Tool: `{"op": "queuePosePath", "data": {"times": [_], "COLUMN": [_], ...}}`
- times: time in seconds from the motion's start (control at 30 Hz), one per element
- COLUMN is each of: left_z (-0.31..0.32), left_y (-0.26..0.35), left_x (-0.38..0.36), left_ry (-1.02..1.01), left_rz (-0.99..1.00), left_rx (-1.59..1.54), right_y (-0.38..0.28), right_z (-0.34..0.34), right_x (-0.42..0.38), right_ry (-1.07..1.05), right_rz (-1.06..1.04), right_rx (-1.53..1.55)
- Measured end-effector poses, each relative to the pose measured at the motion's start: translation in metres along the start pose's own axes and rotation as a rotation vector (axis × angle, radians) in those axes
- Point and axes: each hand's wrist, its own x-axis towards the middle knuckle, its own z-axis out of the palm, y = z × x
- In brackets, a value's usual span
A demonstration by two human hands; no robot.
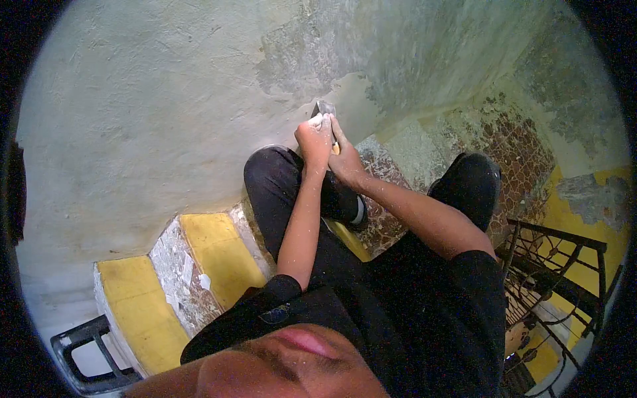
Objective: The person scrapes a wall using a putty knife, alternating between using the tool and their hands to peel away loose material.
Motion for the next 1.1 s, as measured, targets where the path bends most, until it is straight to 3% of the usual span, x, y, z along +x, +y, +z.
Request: {"op": "queuePosePath", "data": {"times": [0.17,0.23,0.33,0.57,0.73,0.83,0.87,0.9,0.93,1.03,1.1], "left_z": [0.008,0.009,0.008,0.007,-0.002,0.000,0.002,0.003,0.005,0.011,0.002], "left_y": [-0.010,-0.009,-0.007,-0.013,-0.012,0.002,0.008,0.010,0.011,0.017,0.013], "left_x": [0.001,0.002,0.002,0.005,0.008,0.004,0.009,0.012,0.014,0.007,-0.004], "left_ry": [0.040,0.043,0.019,0.027,-0.113,-0.124,-0.211,-0.208,-0.182,-0.065,-0.014], "left_rz": [0.016,0.025,0.022,0.110,0.076,0.119,0.058,0.060,0.042,0.031,-0.012], "left_rx": [0.000,-0.015,-0.013,0.036,0.094,-0.104,-0.179,-0.177,-0.147,-0.241,0.005], "right_y": [0.001,-0.008,0.000,0.008,-0.018,-0.014,-0.011,-0.009,-0.006,-0.008,0.005], "right_z": [0.000,-0.002,0.001,0.007,0.009,0.013,0.011,0.006,0.003,0.001,0.003], "right_x": [-0.001,-0.003,-0.001,0.003,-0.007,-0.005,0.003,0.013,0.019,0.010,0.006], "right_ry": [0.007,-0.009,0.026,0.032,0.006,0.083,0.078,0.091,0.107,0.103,0.070], "right_rz": [0.006,0.130,0.014,0.062,0.198,0.167,0.163,0.057,-0.049,-0.021,-0.067], "right_rx": [-0.004,0.004,0.057,0.049,0.253,0.359,0.360,0.322,0.282,0.125,0.131]}}
